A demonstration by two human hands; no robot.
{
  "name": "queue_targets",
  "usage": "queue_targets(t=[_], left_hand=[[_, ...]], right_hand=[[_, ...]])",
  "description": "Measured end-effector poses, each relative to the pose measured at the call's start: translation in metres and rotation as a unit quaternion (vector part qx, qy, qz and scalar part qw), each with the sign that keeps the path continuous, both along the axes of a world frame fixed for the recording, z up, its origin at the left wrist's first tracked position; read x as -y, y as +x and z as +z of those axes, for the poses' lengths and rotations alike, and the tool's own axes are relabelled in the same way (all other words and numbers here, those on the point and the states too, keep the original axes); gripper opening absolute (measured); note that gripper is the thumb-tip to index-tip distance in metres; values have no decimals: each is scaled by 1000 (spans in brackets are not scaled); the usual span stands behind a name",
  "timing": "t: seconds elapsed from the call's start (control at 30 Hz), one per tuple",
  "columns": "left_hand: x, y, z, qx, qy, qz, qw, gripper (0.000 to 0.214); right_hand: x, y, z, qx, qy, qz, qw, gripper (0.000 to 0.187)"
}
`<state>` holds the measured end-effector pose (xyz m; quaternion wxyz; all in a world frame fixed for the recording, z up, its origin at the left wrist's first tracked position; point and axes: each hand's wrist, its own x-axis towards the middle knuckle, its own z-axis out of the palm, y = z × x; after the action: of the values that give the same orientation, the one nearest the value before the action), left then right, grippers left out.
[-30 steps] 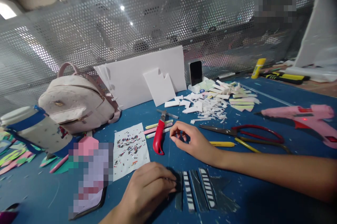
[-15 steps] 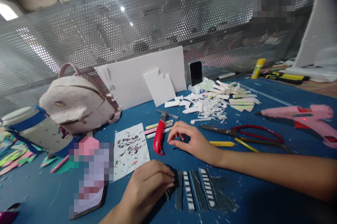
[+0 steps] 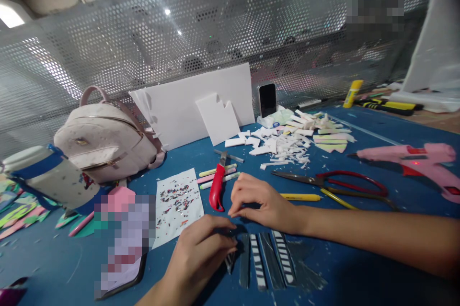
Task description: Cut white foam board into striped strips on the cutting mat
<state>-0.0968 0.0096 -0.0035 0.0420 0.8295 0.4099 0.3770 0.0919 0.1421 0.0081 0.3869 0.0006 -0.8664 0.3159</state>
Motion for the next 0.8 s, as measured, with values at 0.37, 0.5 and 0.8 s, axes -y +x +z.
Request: queue_targets(t=[0.37,0.5,0.8], left_hand=[[3,1,8,14,-8,105,994,8],[4,4,12,35,-24,117,992,9],[-10,-45,34,-68,-44,139,987,18]], right_hand=[[4,4,-1,66,119,41,990,23],[4,3,-1,60,127,29,990,28],[4,3,-4,52,69,7,996,12]])
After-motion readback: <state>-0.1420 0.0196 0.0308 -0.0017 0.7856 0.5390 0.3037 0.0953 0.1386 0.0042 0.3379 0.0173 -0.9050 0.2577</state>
